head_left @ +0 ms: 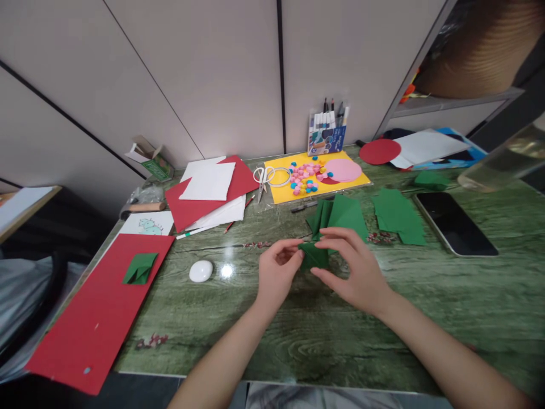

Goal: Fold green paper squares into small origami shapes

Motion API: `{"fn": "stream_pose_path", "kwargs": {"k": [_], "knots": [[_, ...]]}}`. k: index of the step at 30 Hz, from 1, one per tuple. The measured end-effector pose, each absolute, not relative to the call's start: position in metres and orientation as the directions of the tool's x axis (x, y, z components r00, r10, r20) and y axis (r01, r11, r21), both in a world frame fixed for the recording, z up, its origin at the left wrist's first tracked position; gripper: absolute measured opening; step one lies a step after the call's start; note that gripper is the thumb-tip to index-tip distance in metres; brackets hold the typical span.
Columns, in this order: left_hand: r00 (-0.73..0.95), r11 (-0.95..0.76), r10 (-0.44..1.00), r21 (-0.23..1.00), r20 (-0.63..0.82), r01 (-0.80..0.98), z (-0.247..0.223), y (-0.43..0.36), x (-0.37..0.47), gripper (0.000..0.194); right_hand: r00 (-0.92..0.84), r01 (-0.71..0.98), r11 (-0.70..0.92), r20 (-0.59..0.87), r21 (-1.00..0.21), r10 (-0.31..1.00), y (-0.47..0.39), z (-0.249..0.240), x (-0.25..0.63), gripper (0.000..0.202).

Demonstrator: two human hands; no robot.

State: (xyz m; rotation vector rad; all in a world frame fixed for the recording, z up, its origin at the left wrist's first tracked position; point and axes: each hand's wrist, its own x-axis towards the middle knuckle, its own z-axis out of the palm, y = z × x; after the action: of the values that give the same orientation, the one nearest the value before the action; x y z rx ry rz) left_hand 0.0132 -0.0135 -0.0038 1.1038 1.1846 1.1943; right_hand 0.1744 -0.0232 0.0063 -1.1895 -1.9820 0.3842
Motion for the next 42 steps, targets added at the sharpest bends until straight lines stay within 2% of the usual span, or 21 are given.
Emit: {"fn": "stream_pose_path", "kwargs": {"k": [3,5,9,13,20,29,42], "knots": [[0.007,0.055,0.999,0.997,-0.054,-0.052,-0.002,-0.014,0.014,0.016,-0.201,0.585,0.472,0.446,-0.66,0.872,-0.022,0.006,0.174,0.011],[0.006,0.051,0.999,0.997,-0.05,-0.061,-0.003,-0.014,0.014,0.017,-0.157,0.534,0.412,0.392,-0.738,0.906,-0.021,0.006,0.174,0.006],[0.036,0.08,0.996,0.991,-0.076,-0.109,-0.005,-0.013,0.014,0.019,-0.093,0.383,0.212,0.191,-0.899,0.977,-0.016,0.004,0.175,0.007],[0.076,0.127,0.99,0.978,-0.116,-0.167,-0.006,-0.013,0.014,0.02,-0.099,0.205,0.04,0.02,-0.978,0.995,-0.011,0.0,0.177,0.009],[0.11,0.163,0.984,0.962,-0.142,-0.218,-0.008,-0.012,0.013,0.02,-0.093,0.06,-0.026,-0.031,-0.998,0.995,-0.009,-0.005,0.177,0.012],[0.149,0.195,0.975,0.957,-0.165,-0.213,-0.003,-0.013,0.013,0.031,-0.051,0.092,-0.006,-0.011,-0.996,0.999,-0.008,-0.006,0.178,0.015],[0.127,0.227,0.972,0.929,-0.197,-0.294,-0.004,-0.012,0.014,0.027,-0.044,0.019,-0.037,-0.037,-0.999,0.998,-0.008,-0.006,0.178,0.013]]}}
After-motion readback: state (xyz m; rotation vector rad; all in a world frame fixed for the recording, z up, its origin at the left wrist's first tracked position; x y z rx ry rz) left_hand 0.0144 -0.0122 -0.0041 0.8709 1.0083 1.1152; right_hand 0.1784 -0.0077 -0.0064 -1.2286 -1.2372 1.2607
